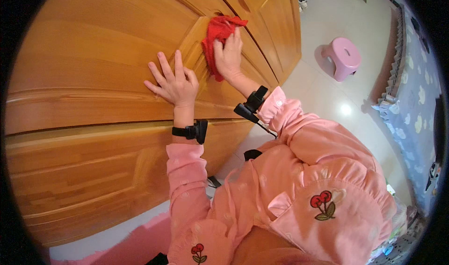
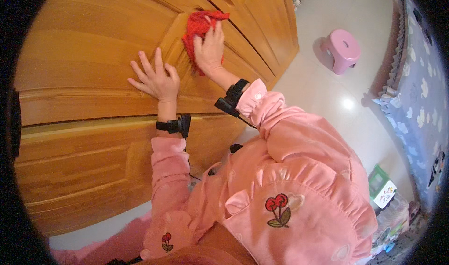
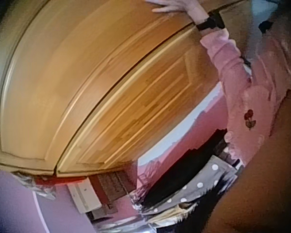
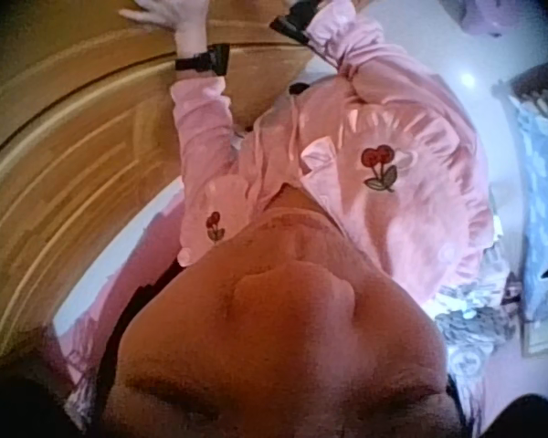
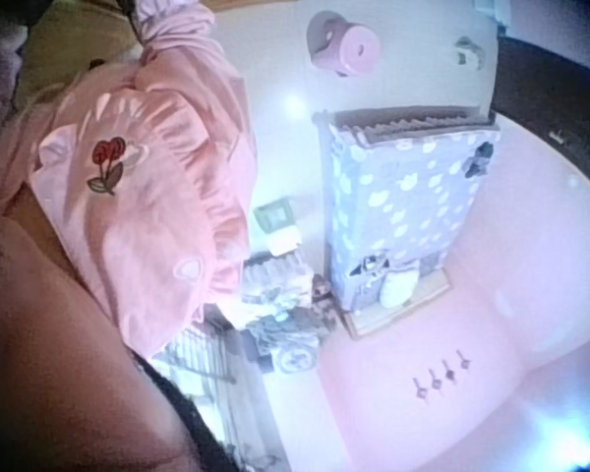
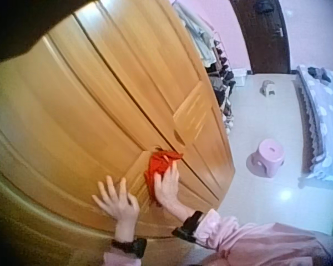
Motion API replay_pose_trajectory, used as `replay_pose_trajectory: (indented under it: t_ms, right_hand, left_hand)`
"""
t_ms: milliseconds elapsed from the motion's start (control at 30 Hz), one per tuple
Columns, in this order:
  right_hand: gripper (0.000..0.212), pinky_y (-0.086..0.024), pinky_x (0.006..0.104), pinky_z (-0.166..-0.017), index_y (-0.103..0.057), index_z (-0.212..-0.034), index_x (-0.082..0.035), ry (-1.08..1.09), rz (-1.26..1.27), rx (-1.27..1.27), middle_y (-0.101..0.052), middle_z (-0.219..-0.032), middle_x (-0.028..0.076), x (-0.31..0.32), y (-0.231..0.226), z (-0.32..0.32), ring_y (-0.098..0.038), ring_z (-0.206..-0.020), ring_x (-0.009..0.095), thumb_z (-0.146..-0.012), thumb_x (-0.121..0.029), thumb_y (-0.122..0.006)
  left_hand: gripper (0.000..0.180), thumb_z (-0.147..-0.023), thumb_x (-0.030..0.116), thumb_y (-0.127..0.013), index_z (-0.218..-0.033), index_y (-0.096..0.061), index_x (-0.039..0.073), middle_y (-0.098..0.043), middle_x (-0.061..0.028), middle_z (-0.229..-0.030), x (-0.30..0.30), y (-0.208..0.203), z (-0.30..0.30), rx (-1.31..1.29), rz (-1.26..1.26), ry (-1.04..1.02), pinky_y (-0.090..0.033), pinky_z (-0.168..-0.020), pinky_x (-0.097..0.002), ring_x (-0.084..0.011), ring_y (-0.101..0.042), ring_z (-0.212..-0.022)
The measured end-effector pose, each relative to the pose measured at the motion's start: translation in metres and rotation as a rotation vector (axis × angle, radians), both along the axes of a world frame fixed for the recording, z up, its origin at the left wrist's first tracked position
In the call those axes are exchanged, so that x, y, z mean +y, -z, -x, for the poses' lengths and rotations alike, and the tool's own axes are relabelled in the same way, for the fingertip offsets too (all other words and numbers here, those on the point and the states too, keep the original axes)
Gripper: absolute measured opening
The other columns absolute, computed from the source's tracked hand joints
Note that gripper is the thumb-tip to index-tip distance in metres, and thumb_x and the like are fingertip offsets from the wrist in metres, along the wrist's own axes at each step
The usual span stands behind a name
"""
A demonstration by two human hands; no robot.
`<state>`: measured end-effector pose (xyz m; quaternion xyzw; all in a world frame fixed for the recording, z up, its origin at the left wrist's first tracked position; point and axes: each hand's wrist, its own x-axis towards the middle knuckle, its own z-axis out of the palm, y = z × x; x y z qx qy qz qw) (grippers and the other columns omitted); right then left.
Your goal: The person wipes a wooden wardrobe door with a red cloth, then moves to a window and wipes the frame and glass. The person uses both hands to wipe the surfaces in a repetitive motion.
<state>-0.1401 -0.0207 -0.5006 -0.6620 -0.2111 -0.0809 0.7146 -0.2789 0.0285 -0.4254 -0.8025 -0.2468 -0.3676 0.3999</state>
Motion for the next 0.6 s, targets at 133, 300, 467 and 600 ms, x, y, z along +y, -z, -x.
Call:
replay_pose_trajectory:
  t_ms: [133,300,467,600]
  right_hand:
    - [0.066,-0.031,0.056,-0.117,-0.044,-0.151,-0.012,-0.015,-0.018,-0.214,-0.033,-0.154,0.031,-0.011,-0.011,0.015,-0.037,-0.137,0.051,-0.088,-0.02,-0.063]
    - [0.066,-0.033,0.0546,-0.116,-0.043,-0.151,-0.014,-0.07,0.053,-0.187,-0.034,-0.153,0.027,-0.017,0.015,0.009,-0.038,-0.136,0.049,-0.09,-0.023,-0.065]
    - [0.063,-0.034,0.0534,-0.115,-0.039,-0.152,-0.007,-0.088,0.105,0.148,-0.033,-0.154,0.027,-0.004,0.069,0.013,-0.035,-0.138,0.05,-0.097,-0.03,-0.06]
    - [0.052,-0.046,0.053,-0.104,-0.043,-0.144,-0.002,-0.205,-0.194,0.701,-0.048,-0.145,0.023,0.007,0.11,0.013,-0.052,-0.128,0.04,-0.101,-0.029,-0.053]
  left_hand:
    - [0.047,-0.085,0.025,-0.062,-0.131,-0.069,0.03,-0.041,-0.0093,-0.162,-0.001,0.001,-0.001,-0.009,0.009,0.015,-0.003,-0.121,-0.065,-0.0389,-0.03,-0.152]
    - [0.046,-0.086,0.025,-0.061,-0.131,-0.07,0.03,-0.042,-0.0091,-0.162,0.003,0.001,0.002,-0.008,0.016,0.022,-0.001,-0.122,-0.0633,-0.0384,-0.028,-0.153]
    - [0.046,-0.085,0.025,-0.062,-0.131,-0.07,0.03,-0.043,-0.0089,-0.162,0.006,0.003,0.003,-0.008,-0.01,0.007,-0.001,-0.122,-0.0628,-0.0386,-0.027,-0.153]
    - [0.047,-0.085,0.024,-0.062,-0.13,-0.07,0.03,-0.043,-0.0075,-0.161,0.007,0.004,0.002,-0.031,-0.02,0.029,-0.001,-0.124,-0.0622,-0.037,-0.029,-0.153]
